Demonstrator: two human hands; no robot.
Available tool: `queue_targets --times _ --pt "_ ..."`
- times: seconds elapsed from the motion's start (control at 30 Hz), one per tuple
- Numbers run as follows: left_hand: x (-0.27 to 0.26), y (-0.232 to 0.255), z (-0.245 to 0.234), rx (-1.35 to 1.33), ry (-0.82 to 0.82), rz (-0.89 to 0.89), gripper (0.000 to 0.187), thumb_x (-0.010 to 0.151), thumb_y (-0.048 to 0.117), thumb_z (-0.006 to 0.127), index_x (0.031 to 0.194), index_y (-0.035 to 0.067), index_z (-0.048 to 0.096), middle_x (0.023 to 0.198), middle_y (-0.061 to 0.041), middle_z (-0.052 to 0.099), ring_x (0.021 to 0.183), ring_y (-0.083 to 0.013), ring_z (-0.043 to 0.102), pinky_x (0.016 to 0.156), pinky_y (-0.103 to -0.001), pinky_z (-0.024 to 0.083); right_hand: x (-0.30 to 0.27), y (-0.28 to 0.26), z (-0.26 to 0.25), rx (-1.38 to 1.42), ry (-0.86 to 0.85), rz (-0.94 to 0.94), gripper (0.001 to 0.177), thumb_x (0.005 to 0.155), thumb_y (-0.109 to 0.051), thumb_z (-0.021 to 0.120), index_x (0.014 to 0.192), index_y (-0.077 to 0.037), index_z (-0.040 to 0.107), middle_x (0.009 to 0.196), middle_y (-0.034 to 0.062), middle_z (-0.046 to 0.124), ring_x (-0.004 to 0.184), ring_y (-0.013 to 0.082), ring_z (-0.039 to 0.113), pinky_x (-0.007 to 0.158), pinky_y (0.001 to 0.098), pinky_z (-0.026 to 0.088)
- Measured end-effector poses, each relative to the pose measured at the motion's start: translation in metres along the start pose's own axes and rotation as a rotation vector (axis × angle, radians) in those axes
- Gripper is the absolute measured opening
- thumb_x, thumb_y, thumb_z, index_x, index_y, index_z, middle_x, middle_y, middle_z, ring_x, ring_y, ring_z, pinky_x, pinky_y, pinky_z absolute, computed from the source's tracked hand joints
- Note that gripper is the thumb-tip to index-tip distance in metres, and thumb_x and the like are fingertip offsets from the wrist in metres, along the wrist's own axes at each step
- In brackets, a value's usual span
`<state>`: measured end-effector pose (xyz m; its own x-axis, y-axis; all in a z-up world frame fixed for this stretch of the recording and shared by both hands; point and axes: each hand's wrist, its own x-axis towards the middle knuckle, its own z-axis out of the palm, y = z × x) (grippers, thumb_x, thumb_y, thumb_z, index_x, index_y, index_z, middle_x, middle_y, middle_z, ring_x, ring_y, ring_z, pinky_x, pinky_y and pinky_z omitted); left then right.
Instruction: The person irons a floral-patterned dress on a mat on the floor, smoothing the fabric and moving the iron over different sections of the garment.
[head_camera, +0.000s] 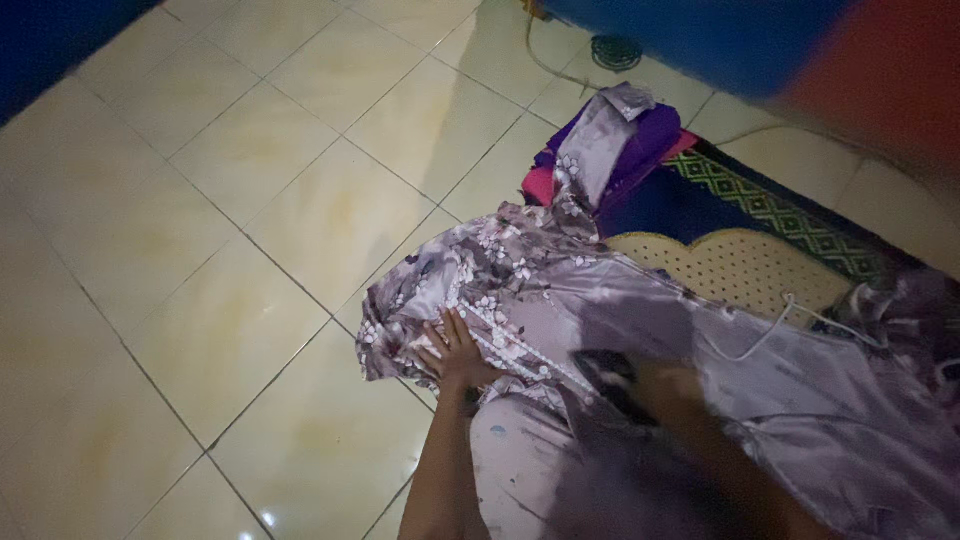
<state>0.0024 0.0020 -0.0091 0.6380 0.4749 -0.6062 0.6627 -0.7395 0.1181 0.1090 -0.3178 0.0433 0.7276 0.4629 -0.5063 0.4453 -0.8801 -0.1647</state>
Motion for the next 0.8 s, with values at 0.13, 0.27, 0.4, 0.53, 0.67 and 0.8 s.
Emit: queue_targets --times 0.13,0.27,0.4,0.53,0.67,0.8 --pt "-0.002 -0.001 0.001 -0.079 0.044 -0.007 0.176 0.046 0.072 0.093 0.158 0.008 -0.028 0.171 -0.012 -0.029 0.152 -0.0487 -0.03 0.115 -0.077 -0.009 0.056 -0.057 -0.021 0.239 0.131 -0.159 0.063 0.093 -0.064 0.057 0.13 -0.014 0.066 0.109 0.0149 0.074 0.09 0.0273 0.073 0.084 0.0441 0.06" --pt "-0.001 0.0 -0.001 -0.112 0.013 -0.015 0.178 0.045 0.071 0.094 0.158 0.01 -0.029 0.17 -0.009 -0.031 0.151 -0.0473 -0.033 0.114 -0.076 -0.012 0.096 -0.117 -0.044 0.192 0.512 -0.295 0.064 0.079 -0.055 0.076 0.123 -0.009 0.068 0.1 0.0196 0.074 0.088 0.0392 0.072 0.076 0.0521 0.057" --pt "0.0 -0.003 0.003 -0.134 0.091 0.01 0.178 0.044 0.069 0.095 0.16 0.01 -0.027 0.171 -0.01 -0.028 0.151 -0.0469 -0.03 0.115 -0.076 -0.013 0.102 -0.134 -0.066 0.112 0.313 -0.226 0.051 0.085 -0.054 0.076 0.112 -0.01 0.07 0.093 0.0182 0.074 0.087 0.0381 0.072 0.077 0.0524 0.056" --pt "0.005 -0.002 0.005 -0.082 0.031 -0.015 0.175 0.047 0.072 0.093 0.158 0.011 -0.028 0.171 -0.008 -0.029 0.152 -0.0459 -0.033 0.114 -0.077 -0.013 0.074 -0.105 -0.049 0.182 0.413 -0.275 0.05 0.081 -0.052 0.077 0.107 -0.009 0.07 0.092 0.0156 0.075 0.088 0.0339 0.074 0.081 0.0474 0.057" --pt "0.01 -0.005 0.014 -0.08 0.103 0.001 0.171 0.05 0.063 0.093 0.16 0.01 -0.026 0.172 -0.009 -0.025 0.152 -0.0482 -0.029 0.112 -0.077 -0.01 0.024 -0.039 -0.044 0.243 0.04 0.003 0.054 0.095 -0.055 0.065 0.123 -0.009 0.064 0.114 0.016 0.073 0.103 0.0287 0.072 0.091 0.0437 0.056" --pt "0.004 -0.004 0.009 -0.135 0.066 0.005 0.17 0.051 0.063 0.094 0.159 0.01 -0.026 0.172 -0.01 -0.025 0.153 -0.0473 -0.029 0.115 -0.076 -0.011 -0.009 0.024 -0.036 0.203 0.237 -0.006 0.061 0.086 -0.053 0.068 0.133 -0.017 0.061 0.126 0.0129 0.068 0.118 0.0317 0.065 0.102 0.0437 0.05"
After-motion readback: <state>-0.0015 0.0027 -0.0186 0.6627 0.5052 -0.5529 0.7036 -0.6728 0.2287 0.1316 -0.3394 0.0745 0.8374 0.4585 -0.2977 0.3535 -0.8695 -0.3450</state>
